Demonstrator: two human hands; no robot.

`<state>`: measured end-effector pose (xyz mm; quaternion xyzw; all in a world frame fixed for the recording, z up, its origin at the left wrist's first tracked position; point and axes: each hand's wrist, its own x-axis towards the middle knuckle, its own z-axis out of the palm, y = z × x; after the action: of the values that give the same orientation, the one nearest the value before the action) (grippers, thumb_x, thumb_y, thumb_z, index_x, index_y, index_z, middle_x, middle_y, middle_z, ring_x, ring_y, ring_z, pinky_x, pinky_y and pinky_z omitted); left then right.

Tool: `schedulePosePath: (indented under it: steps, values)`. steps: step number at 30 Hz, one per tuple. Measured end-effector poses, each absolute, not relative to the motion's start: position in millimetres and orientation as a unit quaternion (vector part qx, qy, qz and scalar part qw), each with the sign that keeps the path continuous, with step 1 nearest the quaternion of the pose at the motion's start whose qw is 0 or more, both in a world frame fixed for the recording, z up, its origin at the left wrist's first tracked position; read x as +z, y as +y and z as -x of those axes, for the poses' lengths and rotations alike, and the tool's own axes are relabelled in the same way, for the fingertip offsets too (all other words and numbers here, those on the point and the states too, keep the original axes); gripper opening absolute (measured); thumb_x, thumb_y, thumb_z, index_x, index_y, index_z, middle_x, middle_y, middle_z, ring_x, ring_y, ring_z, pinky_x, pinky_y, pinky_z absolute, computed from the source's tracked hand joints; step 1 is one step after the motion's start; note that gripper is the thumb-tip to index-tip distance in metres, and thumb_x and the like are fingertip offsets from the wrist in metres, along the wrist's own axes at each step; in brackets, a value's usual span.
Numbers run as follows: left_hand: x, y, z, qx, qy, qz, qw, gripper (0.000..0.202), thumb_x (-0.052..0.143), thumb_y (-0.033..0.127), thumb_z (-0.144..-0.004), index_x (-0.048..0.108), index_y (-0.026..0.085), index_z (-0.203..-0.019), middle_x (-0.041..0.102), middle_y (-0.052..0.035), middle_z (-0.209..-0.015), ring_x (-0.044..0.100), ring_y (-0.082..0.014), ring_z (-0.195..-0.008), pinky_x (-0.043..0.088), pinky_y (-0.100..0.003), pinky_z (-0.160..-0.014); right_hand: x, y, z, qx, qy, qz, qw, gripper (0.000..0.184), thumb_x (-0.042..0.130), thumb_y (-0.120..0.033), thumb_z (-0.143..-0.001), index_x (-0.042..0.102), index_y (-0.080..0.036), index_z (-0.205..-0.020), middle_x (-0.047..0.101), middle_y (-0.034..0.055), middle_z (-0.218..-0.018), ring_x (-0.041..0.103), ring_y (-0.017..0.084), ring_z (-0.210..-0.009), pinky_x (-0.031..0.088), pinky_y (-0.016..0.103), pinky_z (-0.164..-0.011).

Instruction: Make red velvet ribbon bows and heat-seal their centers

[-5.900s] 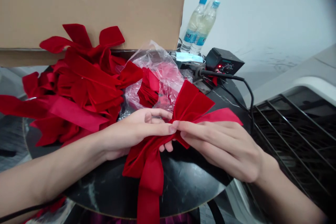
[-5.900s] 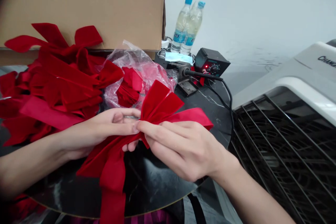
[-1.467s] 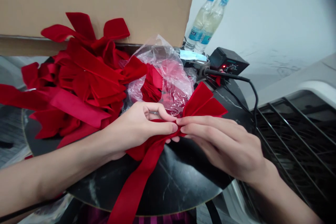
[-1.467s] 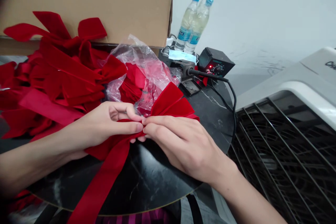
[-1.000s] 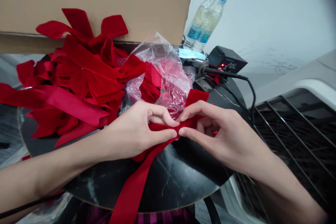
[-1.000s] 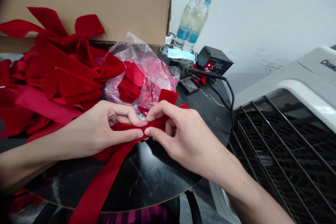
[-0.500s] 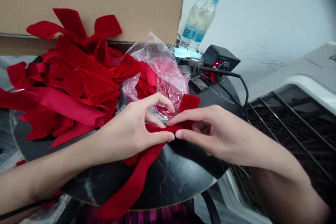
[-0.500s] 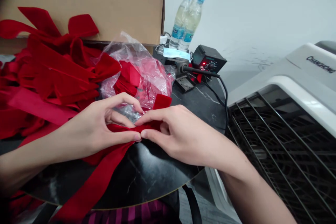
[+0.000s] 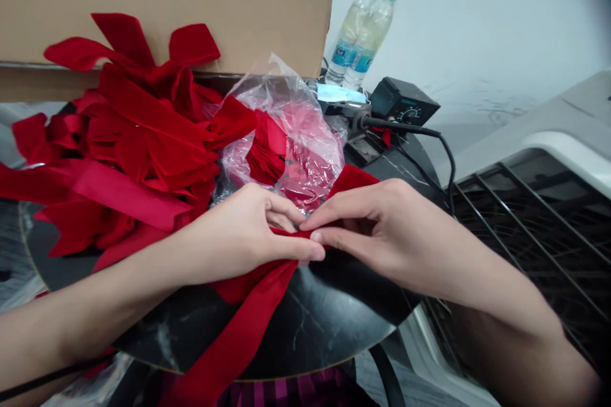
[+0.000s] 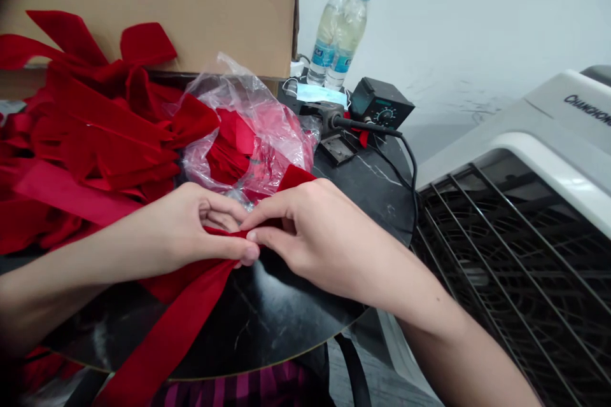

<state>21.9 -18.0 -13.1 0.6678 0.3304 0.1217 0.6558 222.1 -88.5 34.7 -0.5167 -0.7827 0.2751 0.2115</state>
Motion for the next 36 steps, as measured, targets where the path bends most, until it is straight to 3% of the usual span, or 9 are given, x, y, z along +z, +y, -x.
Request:
schedulePosePath:
  steps: [4,7,9,12,17,24,29,33,36]
  values:
    - [-10,-11,-17,0.157,0.352,-0.627,0.677,0.002,0.080,0.020,-0.075,0.080,0.021,-0.075,0.081,-0.0039,-0.074,0.079,-0.0218,-0.072,0.061,-0.022,-0.066,42,-109,-231,0.114,-0.769,0.555,0.296,0.017,0.071,-0.023,-0.093,0.073,-0.028,-0.108,0.075,-0.0016,-0.109,0.071,0.014,-0.088,0.055,0.023,-0.067]
    - [-7,-13,-18,0.195,0.353,-0.601,0.690,0.006,0.080,0.018,-0.075,0.077,0.020,-0.071,0.081,-0.0037,-0.074,0.078,-0.0189,-0.069,0.059,-0.018,-0.061,36,-125,-235,0.029,-0.789,0.558,0.258,0.018,0.074,-0.032,-0.091,0.069,-0.024,-0.106,0.072,0.0019,-0.105,0.068,0.016,-0.086,0.055,0.027,-0.071]
    - [-7,-16,-20,0.223,0.350,-0.596,0.687,0.008,0.081,0.017,-0.075,0.075,0.019,-0.070,0.080,-0.0031,-0.073,0.078,-0.0183,-0.071,0.058,-0.017,-0.062,25,-129,-232,-0.020,-0.807,0.544,0.227,0.021,0.075,-0.030,-0.091,0.068,-0.021,-0.109,0.071,0.0037,-0.105,0.067,0.017,-0.090,0.054,0.030,-0.080]
    - [-7,-20,-22,0.260,0.350,-0.587,0.682,0.011,0.081,0.021,-0.076,0.072,0.020,-0.070,0.079,-0.0017,-0.069,0.078,-0.0188,-0.072,0.059,-0.018,-0.063,5,-127,-221,-0.101,-0.791,0.544,0.261,0.026,0.075,-0.020,-0.090,0.068,-0.017,-0.115,0.074,0.0059,-0.107,0.068,0.019,-0.095,0.053,0.034,-0.089]
    - [-9,-21,-24,0.262,0.367,-0.578,0.680,0.010,0.084,0.023,-0.074,0.075,0.020,-0.078,0.079,-0.0007,-0.072,0.079,-0.0205,-0.075,0.059,-0.019,-0.067,-9,-119,-212,-0.105,-0.761,0.555,0.318,0.014,0.073,-0.012,-0.090,0.069,-0.017,-0.103,0.075,0.0024,-0.092,0.066,0.017,-0.082,0.052,0.032,-0.079]
    - [-9,-20,-26,0.227,0.378,-0.633,0.636,0.004,0.082,0.018,-0.076,0.080,0.019,-0.079,0.082,0.0002,-0.079,0.079,-0.0183,-0.083,0.059,-0.018,-0.076,-3,-125,-214,-0.069,-0.783,0.586,0.196,0.008,0.067,-0.021,-0.096,0.066,-0.020,-0.104,0.071,0.0035,-0.096,0.059,0.022,-0.087,0.049,0.040,-0.085]
    - [-7,-24,-27,0.260,0.369,-0.623,0.639,0.008,0.084,0.018,-0.074,0.079,0.018,-0.079,0.082,-0.0008,-0.078,0.079,-0.0195,-0.081,0.060,-0.019,-0.076,-5,-122,-209,-0.088,-0.774,0.579,0.242,0.004,0.066,-0.020,-0.096,0.067,-0.020,-0.100,0.072,0.0044,-0.094,0.059,0.020,-0.083,0.048,0.040,-0.083]
    - [-6,-29,-29,0.263,0.393,-0.510,0.719,0.014,0.088,0.024,-0.070,0.075,0.018,-0.074,0.079,-0.0029,-0.069,0.079,-0.0233,-0.071,0.060,-0.022,-0.060,-12,-114,-230,-0.156,-0.823,0.482,0.256,0.020,0.067,-0.011,-0.092,0.070,-0.024,-0.107,0.076,0.0040,-0.101,0.063,0.020,-0.084,0.050,0.038,-0.074]
    - [-9,-29,-30,0.225,0.398,-0.434,0.776,0.016,0.089,0.024,-0.069,0.074,0.018,-0.074,0.078,-0.0031,-0.068,0.078,-0.0206,-0.067,0.058,-0.021,-0.057,-19,-106,-251,-0.222,-0.864,0.380,0.246,0.027,0.066,-0.010,-0.091,0.071,-0.028,-0.111,0.078,0.0002,-0.104,0.068,0.020,-0.086,0.051,0.037,-0.073]
